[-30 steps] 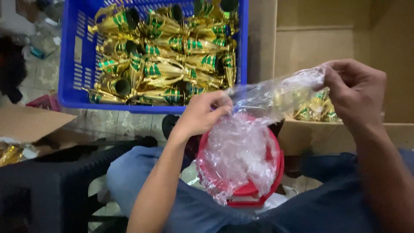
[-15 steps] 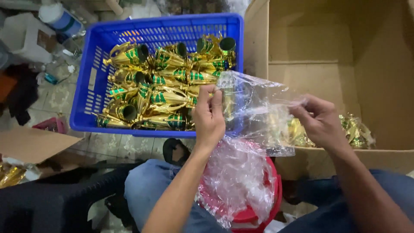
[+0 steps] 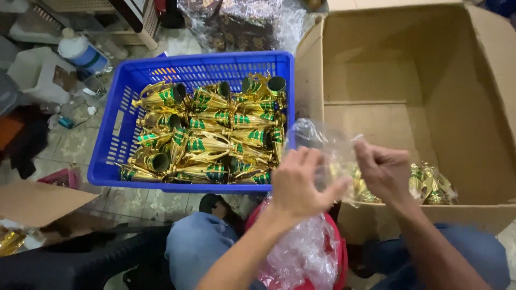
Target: The person picks up gold trophies from a blue basket and places them into clear plastic bags before putting the bagged trophies into a large cardboard box.
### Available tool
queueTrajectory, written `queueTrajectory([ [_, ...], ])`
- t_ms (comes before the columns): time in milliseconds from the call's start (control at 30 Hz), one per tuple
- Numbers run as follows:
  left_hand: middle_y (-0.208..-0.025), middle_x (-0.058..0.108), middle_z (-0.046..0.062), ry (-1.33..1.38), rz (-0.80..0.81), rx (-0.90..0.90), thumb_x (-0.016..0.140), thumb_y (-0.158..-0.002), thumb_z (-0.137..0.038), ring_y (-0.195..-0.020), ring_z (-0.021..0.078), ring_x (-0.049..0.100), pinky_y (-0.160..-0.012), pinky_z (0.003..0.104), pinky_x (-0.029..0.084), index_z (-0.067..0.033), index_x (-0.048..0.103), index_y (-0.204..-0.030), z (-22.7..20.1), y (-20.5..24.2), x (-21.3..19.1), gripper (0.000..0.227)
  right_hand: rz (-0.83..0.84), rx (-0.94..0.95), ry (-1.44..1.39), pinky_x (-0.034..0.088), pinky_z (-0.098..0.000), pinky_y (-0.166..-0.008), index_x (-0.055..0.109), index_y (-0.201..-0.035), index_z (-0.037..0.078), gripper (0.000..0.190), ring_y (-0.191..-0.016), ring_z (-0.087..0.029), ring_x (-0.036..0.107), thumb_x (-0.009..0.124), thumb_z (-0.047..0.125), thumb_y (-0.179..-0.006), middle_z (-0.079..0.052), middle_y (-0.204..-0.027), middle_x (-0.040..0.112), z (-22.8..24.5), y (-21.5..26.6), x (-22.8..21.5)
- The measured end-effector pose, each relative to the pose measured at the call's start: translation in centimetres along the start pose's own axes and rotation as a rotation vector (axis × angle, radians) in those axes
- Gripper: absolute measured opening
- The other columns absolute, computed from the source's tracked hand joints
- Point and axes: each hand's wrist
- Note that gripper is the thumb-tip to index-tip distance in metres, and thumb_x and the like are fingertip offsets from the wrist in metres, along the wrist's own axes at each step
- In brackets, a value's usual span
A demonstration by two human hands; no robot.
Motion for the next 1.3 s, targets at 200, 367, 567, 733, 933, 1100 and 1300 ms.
queueTrajectory([
  [200, -0.096, 0.063, 0.014, 0.259, 0.279, -0.128, 0.069, -0.073, -0.059, -0.087, 0.0397, 0.071, -0.076, 0.053, 0.057, -0.0101, 0.056, -0.11, 0.0, -0.1, 0.9, 0.062, 0.107, 0.014, -0.121, 0.029, -0.0205, -0.045, 0.043, -0.04, 0.016, 0.065, -0.045, -0.005, 0.029, 0.066, 0.02, -0.1, 0.009, -0.04, 0.036, 4.1, -0.1, 0.6],
  [367, -0.081, 0.063, -0.005, 0.231, 0.318, -0.102, 0.07, -0.082, -0.045, -0.074, 0.0181, 0.072, -0.066, 0.035, 0.057, -0.0231, 0.056, -0.088, 2.0, -0.1, 1.5, 0.027, 0.112, -0.078, -0.086, 0.027, -0.021, -0.043, 0.044, -0.039, 0.014, 0.064, -0.044, -0.004, 0.03, 0.07, 0.019, -0.097, 0.007, -0.037, 0.035, 3.1, -0.3, 0.2],
  [567, -0.065, 0.06, 0.006, 0.07, 0.084, -0.209, 0.066, -0.075, -0.033, -0.067, 0.0346, 0.07, -0.061, 0.048, 0.053, -0.0206, 0.053, -0.084, 2.6, -1.1, -0.3, 0.02, -0.016, -0.078, 0.123, 0.026, -0.027, -0.044, 0.057, -0.05, 0.008, 0.046, -0.042, -0.008, 0.035, 0.078, 0.014, -0.09, -0.002, -0.037, 0.039, -0.2, -0.9, -1.9],
  [733, -0.058, 0.055, -0.002, 0.242, 0.031, -0.26, 0.064, -0.079, -0.003, -0.044, 0.0101, 0.051, -0.037, 0.022, 0.041, -0.0085, 0.057, -0.087, 1.4, -2.3, -2.4, 0.012, -0.046, -0.11, 0.386, 0.045, -0.0277, -0.045, 0.074, -0.105, -0.001, 0.026, -0.054, -0.015, 0.055, 0.086, 0.003, -0.083, -0.01, -0.076, 0.069, 0.5, -0.9, -3.0],
  [933, -0.059, 0.053, -0.001, 0.188, 0.059, -0.18, 0.071, -0.08, -0.001, -0.045, 0.0129, 0.049, -0.036, 0.027, 0.038, -0.0101, 0.054, -0.09, 0.5, -1.1, 0.2, 0.022, 0.01, -0.578, 0.363, 0.048, -0.025, -0.051, 0.075, -0.09, 0.009, 0.02, -0.067, -0.014, 0.061, 0.088, 0.012, -0.074, -0.006, -0.089, 0.071, 1.9, 2.4, -0.2],
  [1100, -0.064, 0.06, 0.003, 0.189, -0.022, 0.103, 0.07, -0.077, -0.001, -0.049, 0.0148, 0.054, -0.041, 0.028, 0.043, -0.0045, 0.063, -0.094, -1.8, 0.2, 0.9, 0.019, 0.306, -0.123, 0.205, 0.045, -0.0278, -0.047, 0.075, -0.08, 0.004, 0.014, -0.05, -0.015, 0.058, 0.066, 0.005, -0.07, -0.003, -0.065, 0.072, -1.3, 2.4, 0.4],
  [1300, -0.076, 0.062, 0.003, 0.177, -0.082, 0.475, 0.06, -0.096, -0.025, -0.062, 0.0122, 0.05, -0.052, 0.024, 0.043, -0.0091, 0.063, -0.091, -2.4, 1.1, 2.1, 0.017, 0.498, 0.008, -0.425, 0.069, -0.0333, -0.069, 0.062, -0.123, 0.011, 0.062, -0.084, -0.02, 0.073, 0.085, 0.034, -0.07, -0.007, -0.099, 0.072, -6.0, 1.5, -0.2],
])
Point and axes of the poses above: each hand's wrist, its own y-axis away from the middle knuckle, its own x-axis out of the palm, z = x × y
